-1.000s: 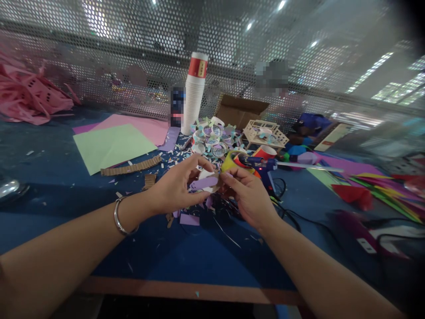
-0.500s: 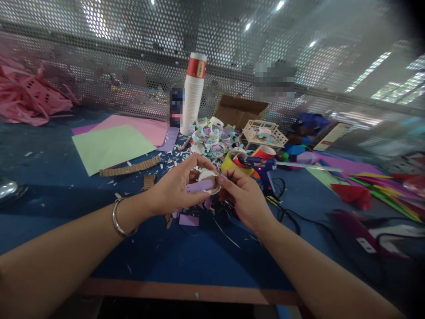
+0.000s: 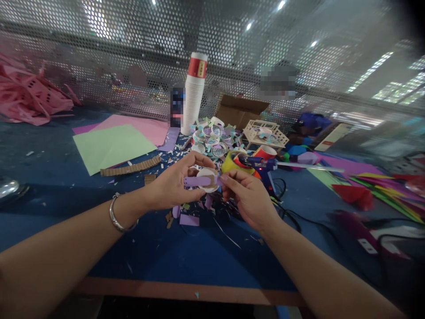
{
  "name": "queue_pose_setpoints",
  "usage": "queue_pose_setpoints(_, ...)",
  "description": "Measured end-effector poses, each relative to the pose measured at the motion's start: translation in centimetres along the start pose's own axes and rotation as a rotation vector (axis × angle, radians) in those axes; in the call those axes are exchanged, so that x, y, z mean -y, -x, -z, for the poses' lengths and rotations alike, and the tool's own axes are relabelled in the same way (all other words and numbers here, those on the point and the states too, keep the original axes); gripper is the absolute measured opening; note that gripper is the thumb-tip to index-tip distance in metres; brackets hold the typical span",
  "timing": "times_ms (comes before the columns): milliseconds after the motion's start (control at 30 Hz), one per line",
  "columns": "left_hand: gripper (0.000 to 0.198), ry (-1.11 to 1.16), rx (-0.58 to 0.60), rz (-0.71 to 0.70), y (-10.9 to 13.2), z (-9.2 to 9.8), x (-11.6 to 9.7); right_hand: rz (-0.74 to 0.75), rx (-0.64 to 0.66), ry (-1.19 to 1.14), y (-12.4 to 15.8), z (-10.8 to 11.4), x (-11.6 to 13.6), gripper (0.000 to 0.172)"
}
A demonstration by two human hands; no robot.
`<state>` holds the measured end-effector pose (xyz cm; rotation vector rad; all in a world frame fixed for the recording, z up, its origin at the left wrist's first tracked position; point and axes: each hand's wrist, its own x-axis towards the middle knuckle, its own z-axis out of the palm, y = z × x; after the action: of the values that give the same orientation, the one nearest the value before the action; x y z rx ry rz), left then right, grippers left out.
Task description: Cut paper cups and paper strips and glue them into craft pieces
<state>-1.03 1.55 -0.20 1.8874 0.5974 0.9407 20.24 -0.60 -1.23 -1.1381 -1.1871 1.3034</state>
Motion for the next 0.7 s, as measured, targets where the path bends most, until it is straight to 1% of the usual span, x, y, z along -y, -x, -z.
queue_pose_setpoints(333,0.048,0.014,0.0,0.027,-0.01,0.63,-0.63,0.027,-0.024,0.02,0.07,0.26,0.26,0.023)
queue_pose_setpoints(700,0.049,-0.051,0.019,0.005,-0.05,0.45,-0.44,0.019,0.002,0.045,0.07,0.25,-0.25,0.022)
